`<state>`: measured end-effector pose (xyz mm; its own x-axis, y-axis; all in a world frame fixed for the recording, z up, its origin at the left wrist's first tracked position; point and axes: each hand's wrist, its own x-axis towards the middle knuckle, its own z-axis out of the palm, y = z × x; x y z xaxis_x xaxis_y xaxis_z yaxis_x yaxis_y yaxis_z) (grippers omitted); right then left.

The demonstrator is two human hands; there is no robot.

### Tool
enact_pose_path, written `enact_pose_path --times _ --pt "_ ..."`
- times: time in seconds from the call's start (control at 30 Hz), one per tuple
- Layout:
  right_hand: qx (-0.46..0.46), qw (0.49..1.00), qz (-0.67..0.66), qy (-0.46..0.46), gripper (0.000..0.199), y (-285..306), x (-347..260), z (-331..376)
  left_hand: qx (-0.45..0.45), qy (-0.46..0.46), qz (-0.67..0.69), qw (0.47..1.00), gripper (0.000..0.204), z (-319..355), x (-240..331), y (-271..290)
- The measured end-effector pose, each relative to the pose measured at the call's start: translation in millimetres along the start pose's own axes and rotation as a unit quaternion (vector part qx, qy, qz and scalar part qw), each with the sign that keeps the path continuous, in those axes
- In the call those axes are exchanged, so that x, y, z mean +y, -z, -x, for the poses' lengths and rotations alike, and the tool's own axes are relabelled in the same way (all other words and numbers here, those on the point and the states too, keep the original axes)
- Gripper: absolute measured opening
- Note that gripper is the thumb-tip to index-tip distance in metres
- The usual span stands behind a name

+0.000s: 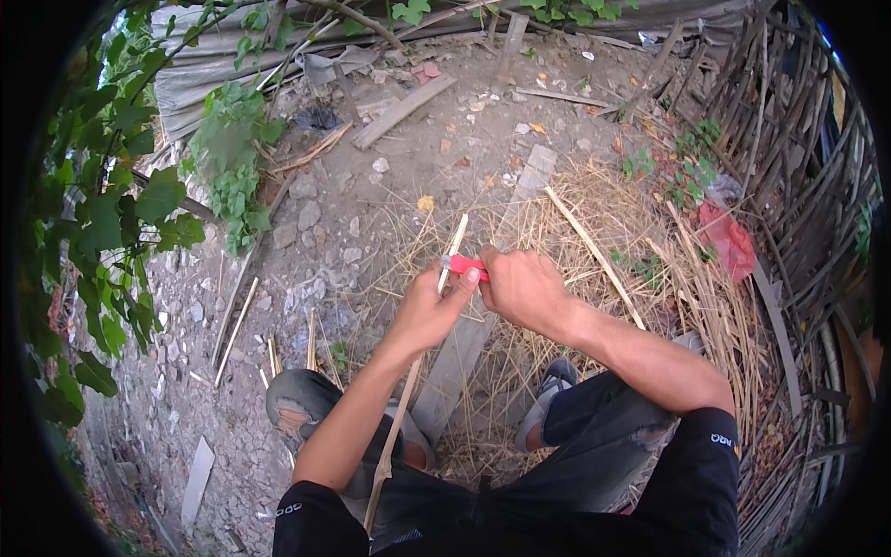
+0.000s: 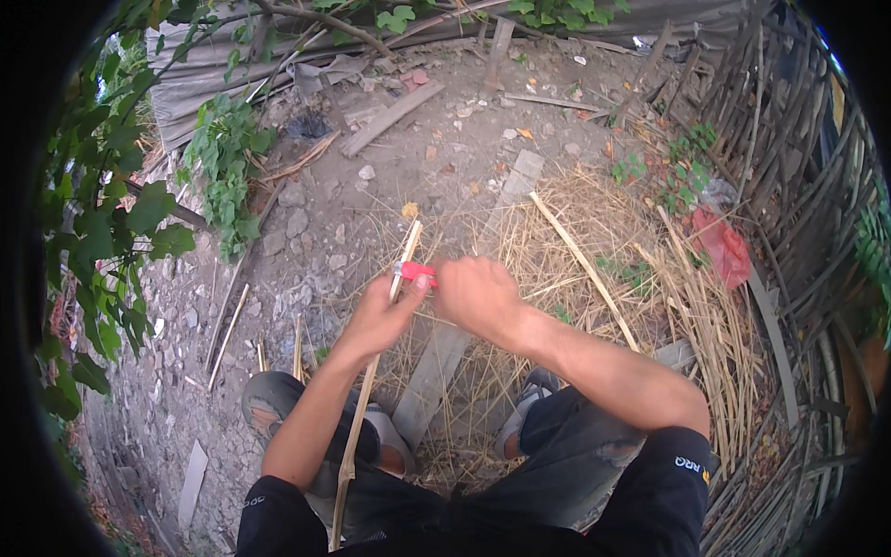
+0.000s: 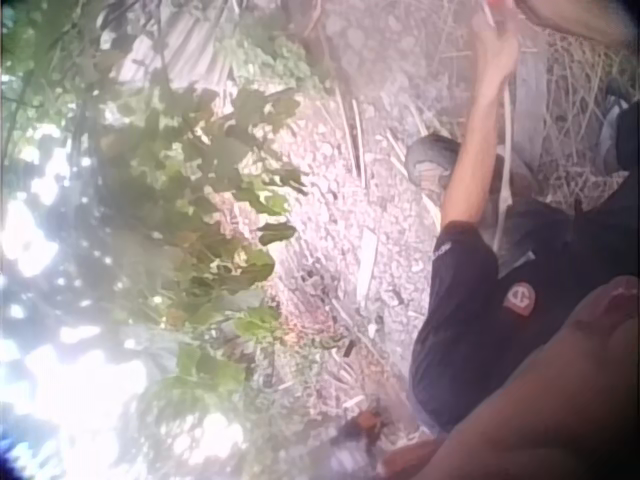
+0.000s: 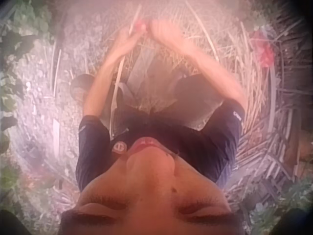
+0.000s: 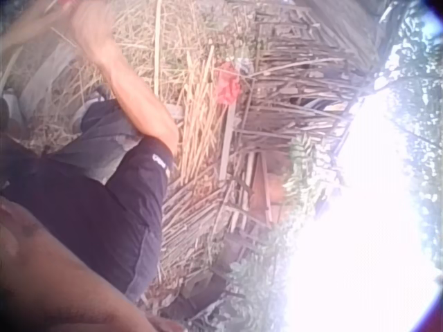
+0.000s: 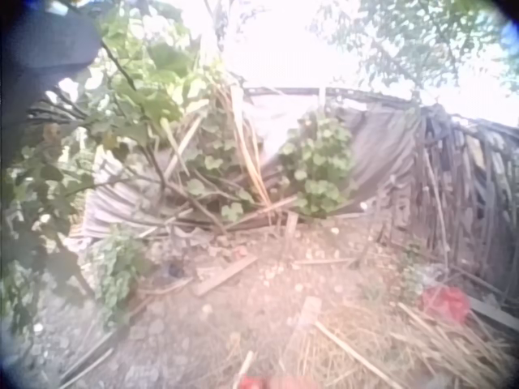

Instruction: The person sits on the ground and uses a red utility knife to shave a long bamboo stick. They hold the stick with their left hand and scrape the surface with the knife in their right hand, removing thin strips of bamboo.

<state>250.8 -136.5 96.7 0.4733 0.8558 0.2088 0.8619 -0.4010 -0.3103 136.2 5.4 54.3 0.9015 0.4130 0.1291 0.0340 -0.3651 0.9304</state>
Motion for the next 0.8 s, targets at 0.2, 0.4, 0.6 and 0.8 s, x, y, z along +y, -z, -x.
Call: enact_pose_path --times 0.2,0.4,0.6,0.8 --pt "0.014 0.999 0.036 -0.014 0.018 -14 14 -13 -0.048 0.108 -0.087 0.989 0.051 -13 -3 7" --pt "0.006 1.0 0.016 0.003 0.019 -19 12 -12 -0.031 0.135 0.038 0.99 0.045 -20 -4 0" --pt "0.008 0.999 0.042 -0.001 0.02 -23 16 -14 0.011 0.064 -0.056 0.996 0.044 -22 -20 -12" --pt "-0.032 0.993 0.109 -0.024 0.022 -27 10 -15 0.033 0.07 -0.179 0.981 0.048 -24 -35 -17"
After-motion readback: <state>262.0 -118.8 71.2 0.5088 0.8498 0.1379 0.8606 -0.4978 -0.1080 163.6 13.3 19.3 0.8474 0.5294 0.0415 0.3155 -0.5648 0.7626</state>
